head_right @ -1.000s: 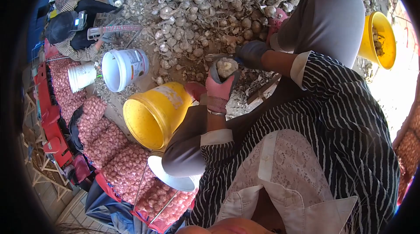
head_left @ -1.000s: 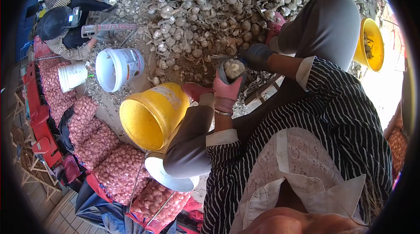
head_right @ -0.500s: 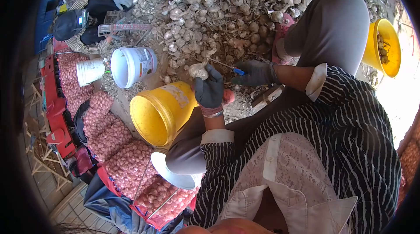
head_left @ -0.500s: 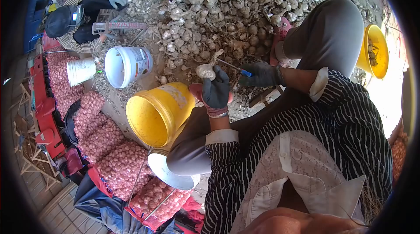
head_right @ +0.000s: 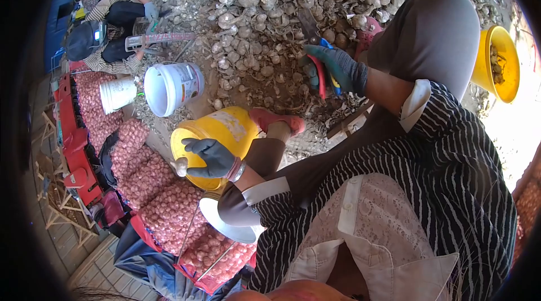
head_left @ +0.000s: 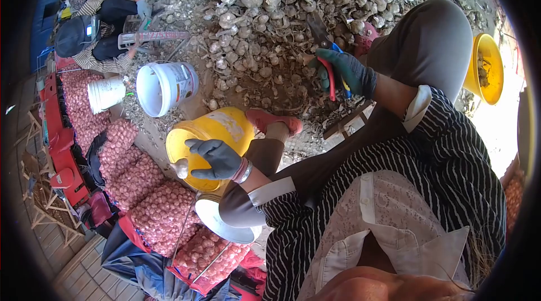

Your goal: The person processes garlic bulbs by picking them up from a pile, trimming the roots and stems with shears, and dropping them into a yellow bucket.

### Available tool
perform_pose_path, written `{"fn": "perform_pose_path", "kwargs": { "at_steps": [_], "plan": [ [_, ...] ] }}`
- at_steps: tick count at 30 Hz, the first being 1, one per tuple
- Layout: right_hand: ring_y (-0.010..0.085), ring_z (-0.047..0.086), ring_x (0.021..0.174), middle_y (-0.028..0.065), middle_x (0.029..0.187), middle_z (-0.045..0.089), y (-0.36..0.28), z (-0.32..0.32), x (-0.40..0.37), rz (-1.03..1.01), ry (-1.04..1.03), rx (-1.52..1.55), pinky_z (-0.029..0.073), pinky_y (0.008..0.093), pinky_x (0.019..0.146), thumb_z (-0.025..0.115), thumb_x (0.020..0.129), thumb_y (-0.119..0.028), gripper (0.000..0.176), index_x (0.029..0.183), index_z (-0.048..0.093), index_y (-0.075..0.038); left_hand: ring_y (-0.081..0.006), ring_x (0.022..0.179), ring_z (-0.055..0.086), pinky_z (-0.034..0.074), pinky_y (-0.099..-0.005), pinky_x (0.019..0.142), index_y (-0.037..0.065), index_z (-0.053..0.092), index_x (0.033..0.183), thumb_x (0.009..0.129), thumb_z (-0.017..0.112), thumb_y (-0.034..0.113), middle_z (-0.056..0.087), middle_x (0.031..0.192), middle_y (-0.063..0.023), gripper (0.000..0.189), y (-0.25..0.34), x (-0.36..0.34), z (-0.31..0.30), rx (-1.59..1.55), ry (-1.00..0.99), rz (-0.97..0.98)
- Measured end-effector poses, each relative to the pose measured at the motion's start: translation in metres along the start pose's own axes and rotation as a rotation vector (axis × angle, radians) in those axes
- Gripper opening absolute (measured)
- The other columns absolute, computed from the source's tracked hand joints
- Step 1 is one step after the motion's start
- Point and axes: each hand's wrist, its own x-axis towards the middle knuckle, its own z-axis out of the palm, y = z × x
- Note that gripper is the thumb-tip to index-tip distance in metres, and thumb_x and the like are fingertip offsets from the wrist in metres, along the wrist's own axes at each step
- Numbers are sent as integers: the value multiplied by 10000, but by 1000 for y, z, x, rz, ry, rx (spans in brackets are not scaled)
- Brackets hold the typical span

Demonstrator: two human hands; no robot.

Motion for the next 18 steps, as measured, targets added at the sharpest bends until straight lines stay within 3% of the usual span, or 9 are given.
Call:
{"fn": "perform_pose_path", "kwargs": {
  "at_steps": [3,4,7,8,10,11,13,16,18],
  "plan": [
    [198,638,568,84,719,660,-10,7,7,107,-250,267,554,321,564,520,939,-425,426,983,624,-15,-204,1015,595,493,-328,871,58,518,1229,877,621,166,583,1201,-105,382,10,30,-50,440,173,-94],
    [198,638,568,84,719,660,-7,11,10,114,-245,268,554,321,564,520,939,-425,426,983,624,-15,-247,1013,598,495,-331,864,66,525,1237,892,594,163,613,1140,-128,366,-10,32,-64,715,392,-124],
    [190,645,683,76,785,649,3,22,17,114,-45,116,551,341,662,595,886,-467,424,959,618,-49,-291,1162,523,459,-419,939,89,504,1289,880,604,176,530,1269,-133,429,-43,57,-142,1489,565,-308],
    [190,645,683,76,785,649,11,18,23,117,-37,114,551,341,662,595,886,-467,424,959,618,-49,-291,1162,523,459,-419,939,89,504,1289,880,604,176,530,1269,-133,429,-52,65,-158,1484,569,-316],
    [167,632,718,53,800,641,27,4,34,-172,-29,-184,531,320,662,633,863,-467,416,951,626,-60,-327,1232,466,414,-464,994,100,449,1351,865,620,219,435,1380,-130,528,-65,81,-186,2427,-19,-441],
    [167,632,718,53,800,641,25,3,35,-167,-18,-189,531,320,662,633,863,-467,416,951,626,-60,-327,1232,466,414,-464,994,100,449,1351,865,620,219,435,1380,-130,528,-76,89,-189,2418,-20,-453],
    [139,603,742,38,806,624,20,2,33,43,-1,-206,496,314,664,638,855,-486,429,937,633,-65,-342,1241,452,410,-450,1007,113,422,1373,851,634,268,393,1418,-123,583,-100,102,-180,2904,-263,-592],
    [129,574,742,34,790,613,25,-1,41,19,97,-463,467,319,668,644,845,-500,443,918,633,-63,-328,1258,434,404,-428,1023,128,407,1387,858,625,293,349,1450,-112,595,-118,118,-180,3151,-453,-863],
    [129,564,745,33,785,609,23,0,40,40,91,-501,462,317,685,649,837,-507,455,920,630,-60,-320,1265,427,403,-422,1025,134,394,1394,859,628,287,342,1450,-117,603,-119,127,-187,3185,-488,-889]
  ]
}}
